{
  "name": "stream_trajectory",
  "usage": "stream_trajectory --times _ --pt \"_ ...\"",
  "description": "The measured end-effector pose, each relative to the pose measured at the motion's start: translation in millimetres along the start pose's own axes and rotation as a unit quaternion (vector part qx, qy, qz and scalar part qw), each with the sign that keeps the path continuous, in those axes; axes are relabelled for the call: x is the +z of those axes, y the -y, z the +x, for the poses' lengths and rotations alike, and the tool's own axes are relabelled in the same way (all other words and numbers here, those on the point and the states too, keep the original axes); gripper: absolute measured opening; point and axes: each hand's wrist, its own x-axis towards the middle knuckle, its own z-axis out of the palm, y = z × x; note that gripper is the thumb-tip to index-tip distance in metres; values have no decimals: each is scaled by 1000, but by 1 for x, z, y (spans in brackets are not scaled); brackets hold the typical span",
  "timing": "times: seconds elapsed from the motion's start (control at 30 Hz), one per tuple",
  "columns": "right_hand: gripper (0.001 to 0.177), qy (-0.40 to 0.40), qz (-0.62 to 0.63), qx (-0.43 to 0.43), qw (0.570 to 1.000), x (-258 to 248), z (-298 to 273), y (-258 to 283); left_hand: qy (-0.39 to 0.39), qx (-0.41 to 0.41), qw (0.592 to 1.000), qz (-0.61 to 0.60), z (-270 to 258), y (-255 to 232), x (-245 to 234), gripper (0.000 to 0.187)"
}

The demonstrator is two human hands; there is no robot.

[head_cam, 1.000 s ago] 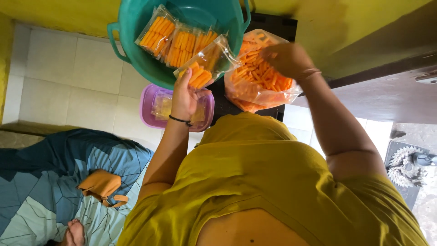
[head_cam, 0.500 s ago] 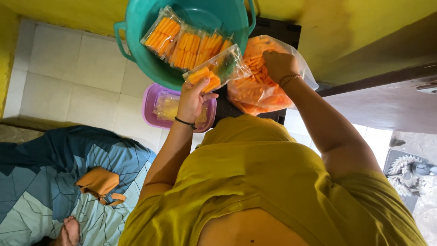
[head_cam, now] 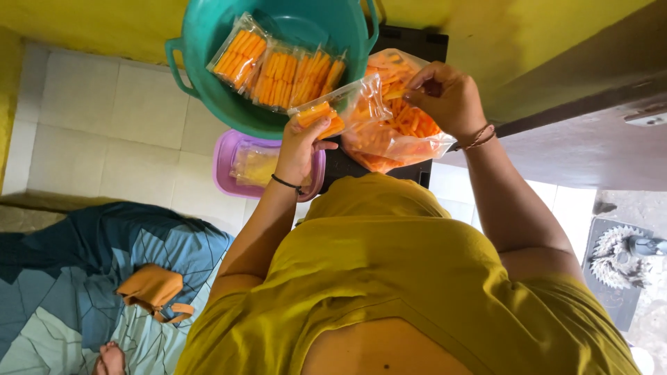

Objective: Packing orange snack sticks into small individual plastic bags from a larger container.

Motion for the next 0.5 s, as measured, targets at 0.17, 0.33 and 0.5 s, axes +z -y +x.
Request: stream_trajectory --times 0.17,0.33,0.5 --pt "14 15 76 20 997 15 -11 3 9 20 1000 13 6 14 -8 30" --pt "22 -2 158 47 986 32 -15 -23 15 53 998 22 2 15 -4 39" --pt "12 -67 37 58 995 42 -20 -28 19 68 997 29 -14 -5 14 37"
